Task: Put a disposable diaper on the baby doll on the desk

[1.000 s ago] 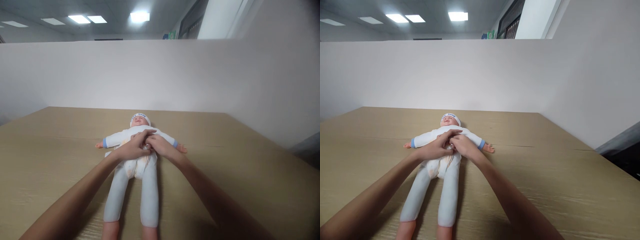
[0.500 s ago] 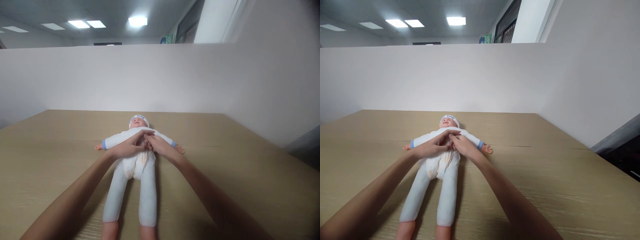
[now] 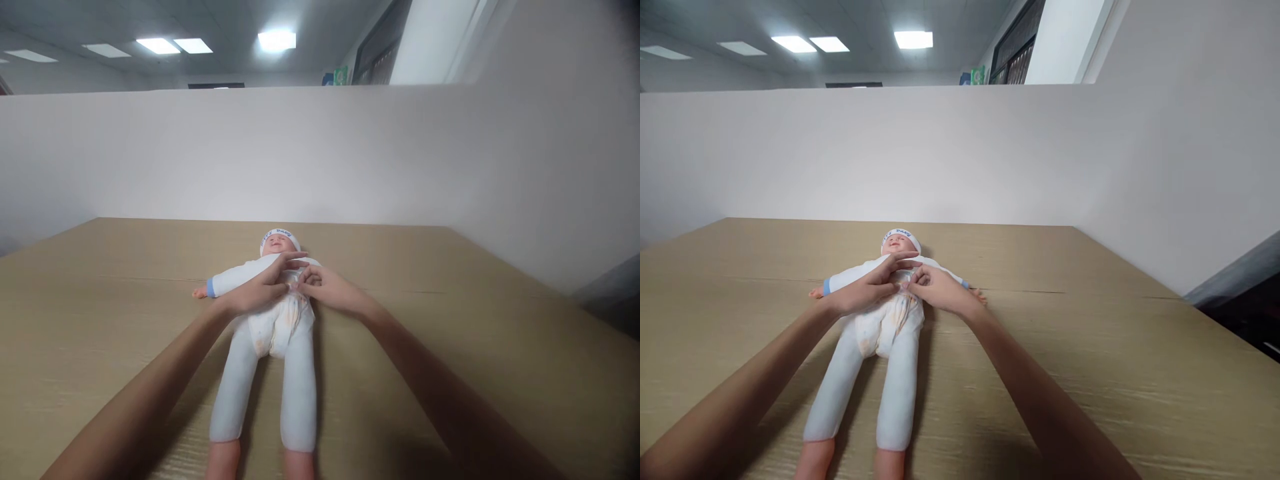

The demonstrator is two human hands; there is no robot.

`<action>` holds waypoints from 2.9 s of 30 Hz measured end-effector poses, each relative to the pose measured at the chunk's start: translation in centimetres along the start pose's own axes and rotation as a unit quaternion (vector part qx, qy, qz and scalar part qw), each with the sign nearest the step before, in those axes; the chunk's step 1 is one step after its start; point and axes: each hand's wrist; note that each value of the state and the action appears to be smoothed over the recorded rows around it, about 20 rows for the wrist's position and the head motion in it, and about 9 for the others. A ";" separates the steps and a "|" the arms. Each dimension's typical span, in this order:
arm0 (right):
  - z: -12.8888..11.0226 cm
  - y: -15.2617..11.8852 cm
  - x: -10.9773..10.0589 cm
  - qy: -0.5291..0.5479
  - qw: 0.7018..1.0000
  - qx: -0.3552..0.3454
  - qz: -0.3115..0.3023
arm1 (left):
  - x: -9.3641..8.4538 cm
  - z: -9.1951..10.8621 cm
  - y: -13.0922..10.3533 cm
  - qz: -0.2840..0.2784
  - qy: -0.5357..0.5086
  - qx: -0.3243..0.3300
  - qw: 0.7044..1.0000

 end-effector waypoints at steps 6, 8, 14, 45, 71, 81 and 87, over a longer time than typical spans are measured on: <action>0.8 0.5 0.8 0.027 0.998 0.014 -0.054 | 0.0 -0.9 0.2 0.025 -0.028 -0.007 0.999; 1.0 0.6 1.0 0.032 0.998 0.010 -0.050 | 0.1 -1.0 0.2 0.058 -0.032 0.010 0.998; 1.5 0.7 1.5 0.037 0.999 -0.001 -0.020 | 0.0 -1.9 -3.3 0.230 0.036 0.105 0.967; -7.0 6.6 5.7 -0.323 0.923 -0.135 -0.160 | -4.1 -8.8 -12.0 0.316 0.151 -0.058 0.935; -5.4 3.7 7.1 -0.252 0.900 -0.356 -0.016 | -3.2 -9.3 -11.0 0.340 -0.134 -0.038 0.930; -3.8 2.1 4.5 -0.243 0.884 -0.368 -0.156 | -3.1 -8.6 -11.1 0.335 -0.148 -0.038 0.930; -2.4 1.2 5.2 -0.221 0.889 -0.383 -0.119 | -3.2 -8.3 -11.2 0.332 -0.150 -0.031 0.931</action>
Point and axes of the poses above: each hand's wrist, its own y-axis towards the middle knuckle, its own x-axis out of the palm, z = x × y, and after that the axes turned 11 degrees about z, right-handed
